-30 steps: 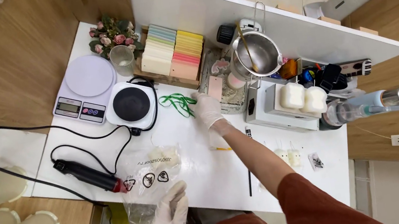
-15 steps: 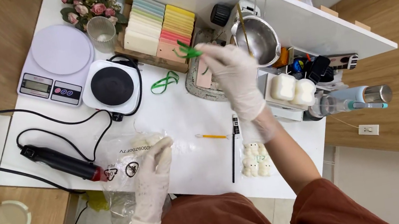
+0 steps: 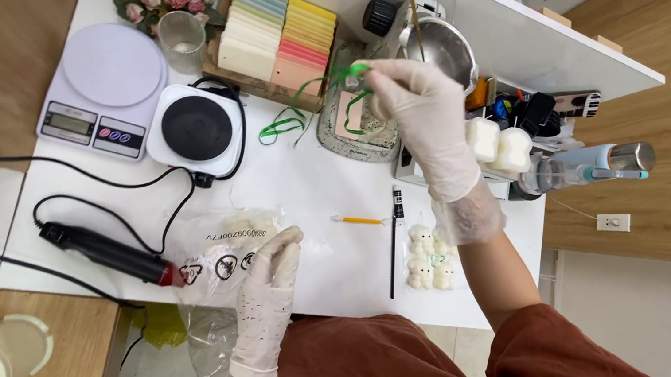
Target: The person carries a green ribbon-wrapped candle across the shop and places it on a glass display shelf with similar candles. They then return to the workbench, handle a cup-shaped silicone mold and small bear-shaped candles, and use a pencil-like tool near them. Finally they reach into a shelf and handle a plastic container of decorative dried pieces.
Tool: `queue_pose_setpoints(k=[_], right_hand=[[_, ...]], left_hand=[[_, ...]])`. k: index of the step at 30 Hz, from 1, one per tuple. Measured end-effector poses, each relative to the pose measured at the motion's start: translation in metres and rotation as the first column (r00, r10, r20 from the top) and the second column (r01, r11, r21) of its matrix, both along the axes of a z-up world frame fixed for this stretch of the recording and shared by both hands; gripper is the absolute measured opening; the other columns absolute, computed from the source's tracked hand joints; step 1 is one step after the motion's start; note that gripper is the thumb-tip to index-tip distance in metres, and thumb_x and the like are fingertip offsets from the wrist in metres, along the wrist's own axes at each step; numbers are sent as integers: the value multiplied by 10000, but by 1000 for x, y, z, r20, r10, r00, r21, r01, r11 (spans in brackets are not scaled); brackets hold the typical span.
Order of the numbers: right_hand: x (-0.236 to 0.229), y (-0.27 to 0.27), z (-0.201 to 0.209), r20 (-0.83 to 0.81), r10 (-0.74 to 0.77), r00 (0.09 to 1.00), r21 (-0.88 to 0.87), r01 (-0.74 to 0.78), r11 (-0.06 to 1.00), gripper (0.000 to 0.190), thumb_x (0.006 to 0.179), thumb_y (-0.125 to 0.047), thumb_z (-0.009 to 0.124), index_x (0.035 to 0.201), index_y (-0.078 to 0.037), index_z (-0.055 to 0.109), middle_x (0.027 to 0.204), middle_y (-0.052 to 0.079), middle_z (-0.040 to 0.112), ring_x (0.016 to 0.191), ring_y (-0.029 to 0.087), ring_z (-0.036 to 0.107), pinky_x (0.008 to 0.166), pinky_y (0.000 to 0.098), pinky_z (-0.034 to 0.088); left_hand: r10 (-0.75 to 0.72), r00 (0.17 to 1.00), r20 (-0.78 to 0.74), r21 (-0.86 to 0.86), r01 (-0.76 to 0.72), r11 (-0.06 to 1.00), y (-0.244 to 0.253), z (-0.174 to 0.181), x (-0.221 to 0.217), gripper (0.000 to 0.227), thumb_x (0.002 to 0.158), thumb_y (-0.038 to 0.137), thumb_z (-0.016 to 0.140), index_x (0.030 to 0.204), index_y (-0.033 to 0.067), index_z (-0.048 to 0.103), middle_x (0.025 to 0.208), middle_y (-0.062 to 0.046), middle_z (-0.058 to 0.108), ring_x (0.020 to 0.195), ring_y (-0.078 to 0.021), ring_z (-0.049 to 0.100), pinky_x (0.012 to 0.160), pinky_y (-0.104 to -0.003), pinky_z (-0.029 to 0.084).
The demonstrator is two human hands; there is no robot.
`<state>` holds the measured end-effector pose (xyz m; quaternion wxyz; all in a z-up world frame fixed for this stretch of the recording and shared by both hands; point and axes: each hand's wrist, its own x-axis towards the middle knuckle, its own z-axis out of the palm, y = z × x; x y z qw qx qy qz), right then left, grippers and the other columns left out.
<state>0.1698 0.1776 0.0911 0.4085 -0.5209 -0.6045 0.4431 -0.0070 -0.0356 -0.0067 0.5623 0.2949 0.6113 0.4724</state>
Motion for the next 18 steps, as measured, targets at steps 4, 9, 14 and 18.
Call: queue_pose_setpoints(k=[4,9,14,18], right_hand=[[-23,-3,-13,286,-65,956,70,47,996,161,950,-131,772,1088,-51,791,860,-27,755,673,-12,610,571,167,506],[-28,0,-15,354,-63,933,-26,77,997,149,935,-157,776,1058,-81,813,741,-34,733,586,-10,575,510,165,464],[-18,3,3,190,-50,980,35,44,998,125,970,-119,742,1056,-56,807,773,-45,740,579,-2,555,498,172,416],[-9,6,8,-5,-50,999,238,50,970,94,1015,-78,745,1071,-24,797,785,-24,721,628,22,580,544,179,419]], left_hand=[[51,998,-46,48,-49,998,-21,-12,-17,301,979,180,635,1261,84,683,1236,-23,736,1162,-119,670,1020,-269,511],[183,976,117,70,-192,979,-51,-31,-34,289,995,159,638,1256,39,675,1203,-51,724,1094,-118,659,974,-245,513],[254,928,272,3,-265,964,-71,-56,-41,284,1029,151,615,1274,23,679,1170,-42,699,1051,-108,625,901,-230,503],[260,915,309,19,-279,960,-75,-46,-42,283,1028,146,603,1277,28,666,1179,-25,693,1073,-99,625,919,-222,505]])
